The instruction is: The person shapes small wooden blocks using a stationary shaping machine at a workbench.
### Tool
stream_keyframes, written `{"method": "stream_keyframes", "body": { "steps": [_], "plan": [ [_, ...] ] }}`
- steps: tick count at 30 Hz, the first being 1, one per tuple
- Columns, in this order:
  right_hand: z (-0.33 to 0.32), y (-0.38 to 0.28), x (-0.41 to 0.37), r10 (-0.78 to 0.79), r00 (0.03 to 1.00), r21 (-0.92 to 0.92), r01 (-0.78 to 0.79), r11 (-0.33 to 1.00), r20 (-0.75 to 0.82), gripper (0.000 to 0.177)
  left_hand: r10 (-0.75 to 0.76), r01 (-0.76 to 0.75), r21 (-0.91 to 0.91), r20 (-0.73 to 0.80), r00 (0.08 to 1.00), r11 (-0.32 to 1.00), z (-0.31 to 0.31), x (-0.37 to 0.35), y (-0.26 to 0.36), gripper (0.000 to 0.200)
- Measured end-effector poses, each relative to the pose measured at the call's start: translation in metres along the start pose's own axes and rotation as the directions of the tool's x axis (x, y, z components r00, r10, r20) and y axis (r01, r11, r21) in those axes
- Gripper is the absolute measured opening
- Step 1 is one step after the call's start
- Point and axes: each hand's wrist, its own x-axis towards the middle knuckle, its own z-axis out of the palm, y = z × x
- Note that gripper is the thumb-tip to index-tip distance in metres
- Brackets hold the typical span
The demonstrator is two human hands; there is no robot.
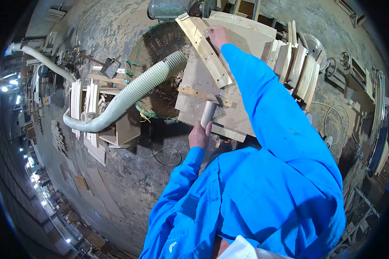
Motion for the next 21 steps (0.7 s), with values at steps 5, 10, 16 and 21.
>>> {"method": "stream_keyframes", "body": {
  "steps": [5, 10, 16, 21],
  "plan": [
    [0.009, -0.003, -0.001, -0.109, 0.990, -0.099, 0.100, 0.990, -0.089, 0.021, 0.004, -0.004, 0.010, -0.015, 1.000, 1.000, -0.001, -0.002, -0.004, 0.051],
    [0.006, -0.006, -0.002, -0.094, 0.993, -0.055, 0.090, 0.994, -0.073, 0.024, -0.005, 0.005, 0.012, -0.015, 1.000, 1.000, 0.000, -0.001, -0.005, 0.050],
    [-0.012, -0.001, 0.020, -0.070, 0.993, -0.058, 0.064, 0.996, -0.096, 0.024, 0.000, 0.000, 0.029, -0.018, 1.000, 1.000, 0.006, 0.019, 0.015, 0.050],
    [-0.021, 0.004, 0.049, -0.103, 0.993, -0.082, 0.097, 0.992, -0.064, 0.025, 0.015, -0.014, 0.044, -0.035, 0.999, 0.999, 0.015, 0.041, 0.028, 0.051]
  ]
}}
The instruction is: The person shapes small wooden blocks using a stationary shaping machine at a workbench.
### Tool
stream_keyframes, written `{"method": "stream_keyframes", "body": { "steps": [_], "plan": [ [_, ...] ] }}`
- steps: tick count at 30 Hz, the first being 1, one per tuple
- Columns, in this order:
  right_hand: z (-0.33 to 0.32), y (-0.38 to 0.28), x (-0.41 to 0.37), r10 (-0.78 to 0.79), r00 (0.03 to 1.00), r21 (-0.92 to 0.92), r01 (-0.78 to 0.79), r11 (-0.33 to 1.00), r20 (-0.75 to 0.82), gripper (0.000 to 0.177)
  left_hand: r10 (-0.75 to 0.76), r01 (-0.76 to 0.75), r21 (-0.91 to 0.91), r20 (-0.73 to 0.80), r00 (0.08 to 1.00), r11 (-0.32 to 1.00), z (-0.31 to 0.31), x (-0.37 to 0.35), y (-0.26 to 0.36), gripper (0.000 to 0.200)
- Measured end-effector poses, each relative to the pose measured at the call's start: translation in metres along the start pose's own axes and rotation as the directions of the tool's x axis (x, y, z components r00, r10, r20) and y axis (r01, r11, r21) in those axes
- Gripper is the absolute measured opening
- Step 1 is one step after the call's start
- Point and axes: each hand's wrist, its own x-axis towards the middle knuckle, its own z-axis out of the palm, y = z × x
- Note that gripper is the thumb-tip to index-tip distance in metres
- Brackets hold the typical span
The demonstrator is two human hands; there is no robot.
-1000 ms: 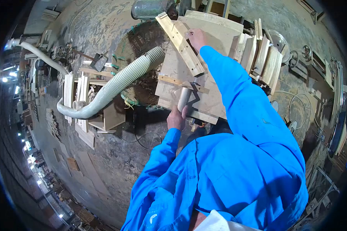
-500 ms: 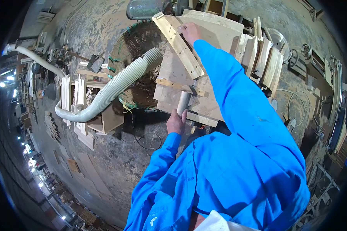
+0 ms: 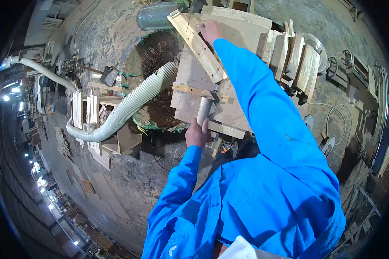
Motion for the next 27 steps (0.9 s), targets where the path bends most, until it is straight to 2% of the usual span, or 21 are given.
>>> {"method": "stream_keyframes", "body": {
  "steps": [3, 5, 8, 11, 13, 14, 16, 17, 19, 20, 22, 23, 25, 26, 27],
  "plan": [
    [0.001, 0.005, 0.007, -0.035, 0.999, -0.038, 0.034, 0.999, -0.032, 0.023, 0.031, -0.031, -0.002, -0.043, 0.999, 1.000, 0.003, 0.005, 0.000, 0.051],
    [0.000, 0.006, 0.005, -0.034, 0.999, -0.049, 0.032, 0.998, -0.040, 0.023, 0.014, -0.014, 0.020, -0.017, 1.000, 1.000, -0.001, 0.002, 0.003, 0.053],
    [0.003, 0.012, -0.006, -0.016, 0.999, -0.035, 0.018, 0.999, 0.036, 0.026, 0.015, -0.015, 0.015, -0.032, 0.999, 1.000, 0.002, -0.006, 0.000, 0.054],
    [-0.003, 0.004, -0.024, -0.033, 0.999, 0.020, 0.033, 0.999, -0.023, 0.030, 0.005, -0.004, 0.022, -0.022, 1.000, 1.000, -0.004, -0.013, -0.003, 0.055],
    [-0.012, 0.007, -0.026, -0.014, 1.000, -0.113, 0.014, 0.993, -0.006, 0.034, 0.017, -0.016, 0.029, -0.035, 0.999, 0.999, -0.004, -0.016, -0.006, 0.055],
    [-0.019, 0.012, -0.026, -0.020, 1.000, -0.115, 0.019, 0.993, -0.004, 0.034, 0.019, -0.019, 0.016, -0.036, 0.999, 1.000, -0.003, -0.017, -0.006, 0.054],
    [-0.032, 0.017, -0.031, -0.102, 0.984, -0.161, 0.078, 0.984, -0.144, 0.033, 0.018, -0.018, 0.004, -0.033, 0.999, 1.000, -0.004, -0.019, -0.006, 0.053],
    [-0.034, 0.016, -0.035, -0.103, 0.985, -0.162, 0.079, 0.984, -0.141, 0.033, 0.019, -0.019, 0.008, -0.027, 0.999, 1.000, -0.005, -0.020, -0.007, 0.052],
    [-0.042, 0.010, -0.048, -0.259, 0.964, -0.180, 0.244, 0.953, -0.059, 0.035, 0.023, -0.023, 0.003, -0.019, 1.000, 1.000, -0.003, -0.023, -0.013, 0.051],
    [-0.042, 0.004, -0.059, -0.260, 0.964, -0.184, 0.246, 0.952, -0.057, 0.035, 0.035, -0.035, 0.002, -0.033, 0.999, 0.999, -0.002, -0.025, -0.018, 0.050],
    [-0.033, -0.005, -0.078, -0.218, 0.973, -0.069, 0.213, 0.975, -0.077, 0.035, 0.048, -0.048, -0.004, -0.047, 0.998, 0.999, -0.003, -0.031, -0.027, 0.050],
    [-0.032, -0.007, -0.082, -0.219, 0.973, -0.073, 0.214, 0.974, -0.075, 0.035, 0.057, -0.057, -0.009, -0.042, 0.998, 0.998, -0.003, -0.033, -0.032, 0.050],
    [-0.021, 0.000, -0.087, 0.071, 0.994, -0.183, -0.085, 0.979, -0.086, 0.027, 0.066, -0.066, -0.019, -0.037, 0.997, 0.998, -0.003, -0.039, -0.038, 0.050],
    [-0.017, 0.005, -0.086, 0.069, 0.994, -0.188, -0.084, 0.979, -0.085, 0.027, 0.059, -0.060, -0.025, -0.032, 0.998, 0.998, -0.002, -0.042, -0.039, 0.050],
    [-0.015, 0.003, -0.087, 0.098, 0.995, -0.172, -0.099, 0.980, -0.016, 0.027, 0.049, -0.049, -0.029, -0.025, 0.999, 0.998, -0.004, -0.045, -0.038, 0.050]
  ]
}}
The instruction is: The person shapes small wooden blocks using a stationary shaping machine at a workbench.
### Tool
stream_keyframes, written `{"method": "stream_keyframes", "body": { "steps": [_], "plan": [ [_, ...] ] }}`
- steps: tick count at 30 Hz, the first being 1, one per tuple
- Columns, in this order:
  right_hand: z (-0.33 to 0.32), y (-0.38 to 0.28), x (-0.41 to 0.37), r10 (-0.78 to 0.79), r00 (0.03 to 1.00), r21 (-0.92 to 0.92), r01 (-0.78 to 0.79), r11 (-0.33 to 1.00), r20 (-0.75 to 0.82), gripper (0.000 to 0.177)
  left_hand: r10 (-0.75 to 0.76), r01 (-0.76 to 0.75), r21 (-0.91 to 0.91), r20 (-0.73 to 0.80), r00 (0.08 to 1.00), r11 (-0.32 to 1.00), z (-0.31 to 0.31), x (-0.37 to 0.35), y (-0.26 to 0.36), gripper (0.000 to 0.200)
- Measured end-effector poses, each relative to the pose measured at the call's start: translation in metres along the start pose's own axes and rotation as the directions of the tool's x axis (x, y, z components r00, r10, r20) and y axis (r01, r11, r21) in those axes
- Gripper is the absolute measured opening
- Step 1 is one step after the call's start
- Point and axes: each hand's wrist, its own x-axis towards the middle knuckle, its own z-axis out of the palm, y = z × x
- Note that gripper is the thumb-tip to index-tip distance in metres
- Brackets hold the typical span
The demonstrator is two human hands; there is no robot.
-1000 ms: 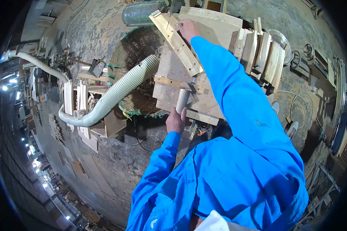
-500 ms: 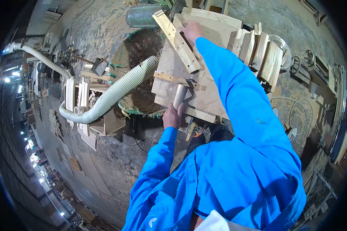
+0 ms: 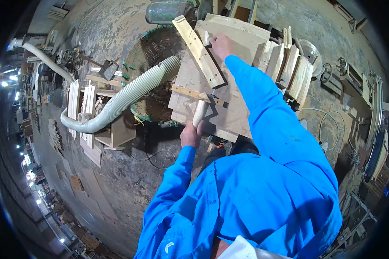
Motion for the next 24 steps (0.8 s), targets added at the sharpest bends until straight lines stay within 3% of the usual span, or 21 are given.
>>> {"method": "stream_keyframes", "body": {
  "steps": [1, 4, 8, 13, 24],
  "plan": [
    [0.002, -0.002, 0.000, 0.016, 0.997, 0.015, -0.017, 1.000, 0.074, 0.028, -0.004, 0.004, -0.002, 0.003, 1.000, 1.000, -0.001, -0.001, 0.002, 0.050],
    [0.014, -0.009, 0.013, -0.028, 0.999, -0.013, 0.028, 1.000, -0.027, 0.031, -0.051, 0.051, -0.002, 0.045, 0.998, 0.999, -0.007, 0.001, 0.008, 0.050],
    [0.007, -0.021, 0.007, -0.032, 0.997, 0.055, 0.028, 0.998, 0.067, 0.028, -0.073, 0.074, -0.016, 0.058, 0.996, 0.997, -0.010, 0.001, 0.012, 0.049],
    [0.013, -0.017, 0.007, 0.023, 0.993, 0.171, -0.043, 0.984, 0.117, 0.025, -0.031, 0.032, -0.072, 0.024, 0.999, 0.997, -0.010, -0.001, 0.009, 0.050],
    [0.034, -0.032, 0.059, 0.111, 0.983, 0.220, -0.142, 0.965, 0.148, 0.031, -0.055, 0.057, -0.063, 0.031, 0.998, 0.996, -0.006, -0.001, 0.002, 0.050]
  ]
}}
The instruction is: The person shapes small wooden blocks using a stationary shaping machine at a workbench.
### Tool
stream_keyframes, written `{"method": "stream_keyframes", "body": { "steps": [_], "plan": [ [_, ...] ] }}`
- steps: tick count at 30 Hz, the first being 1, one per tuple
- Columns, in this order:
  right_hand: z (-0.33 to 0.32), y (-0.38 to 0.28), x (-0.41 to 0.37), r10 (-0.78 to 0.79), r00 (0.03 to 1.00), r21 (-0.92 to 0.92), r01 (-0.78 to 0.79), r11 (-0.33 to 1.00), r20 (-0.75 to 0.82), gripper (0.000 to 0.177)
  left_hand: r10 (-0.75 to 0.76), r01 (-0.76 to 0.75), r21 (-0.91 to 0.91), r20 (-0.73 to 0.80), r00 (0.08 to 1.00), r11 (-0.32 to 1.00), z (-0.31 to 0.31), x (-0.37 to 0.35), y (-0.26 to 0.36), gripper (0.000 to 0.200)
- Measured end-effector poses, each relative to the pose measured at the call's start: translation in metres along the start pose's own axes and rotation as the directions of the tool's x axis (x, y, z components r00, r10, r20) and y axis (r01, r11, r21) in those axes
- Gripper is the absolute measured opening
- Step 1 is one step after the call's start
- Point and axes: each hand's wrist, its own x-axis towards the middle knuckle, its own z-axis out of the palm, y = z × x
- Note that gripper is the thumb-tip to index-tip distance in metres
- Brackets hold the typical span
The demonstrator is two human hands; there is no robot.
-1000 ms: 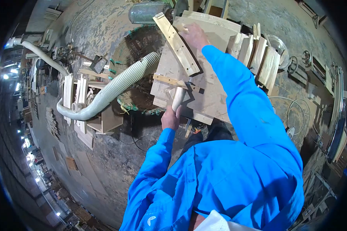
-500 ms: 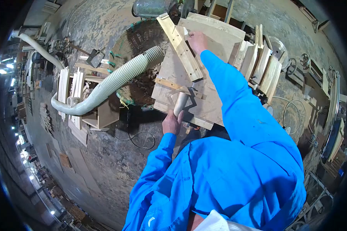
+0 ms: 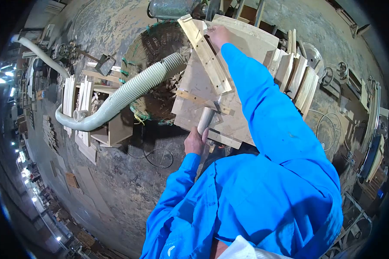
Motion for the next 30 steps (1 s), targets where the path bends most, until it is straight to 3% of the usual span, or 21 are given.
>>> {"method": "stream_keyframes", "body": {
  "steps": [7, 11, 16, 22, 30],
  "plan": [
    [0.009, 0.008, 0.013, -0.053, 0.998, 0.003, 0.053, 0.999, -0.021, 0.031, -0.004, 0.004, 0.033, 0.013, 1.000, 0.999, 0.002, 0.006, 0.002, 0.046],
    [0.006, 0.003, 0.009, 0.003, 1.000, 0.025, -0.004, 1.000, 0.011, 0.031, -0.017, 0.016, 0.028, 0.031, 0.999, 0.999, 0.003, 0.005, -0.003, 0.044],
    [-0.005, -0.005, 0.020, -0.061, 0.997, -0.071, 0.058, 0.996, -0.043, 0.030, 0.000, -0.001, 0.061, 0.018, 1.000, 0.998, 0.002, 0.017, 0.013, 0.044],
    [-0.015, -0.004, 0.047, -0.048, 0.998, 0.011, 0.049, 0.999, -0.051, 0.027, 0.008, -0.008, 0.064, 0.004, 1.000, 0.998, 0.006, 0.037, 0.032, 0.047],
    [-0.025, -0.006, 0.021, -0.163, 0.983, -0.140, 0.151, 0.979, -0.083, 0.030, 0.038, -0.034, 0.070, -0.054, 0.998, 0.997, 0.014, 0.028, 0.032, 0.049]
  ]
}}
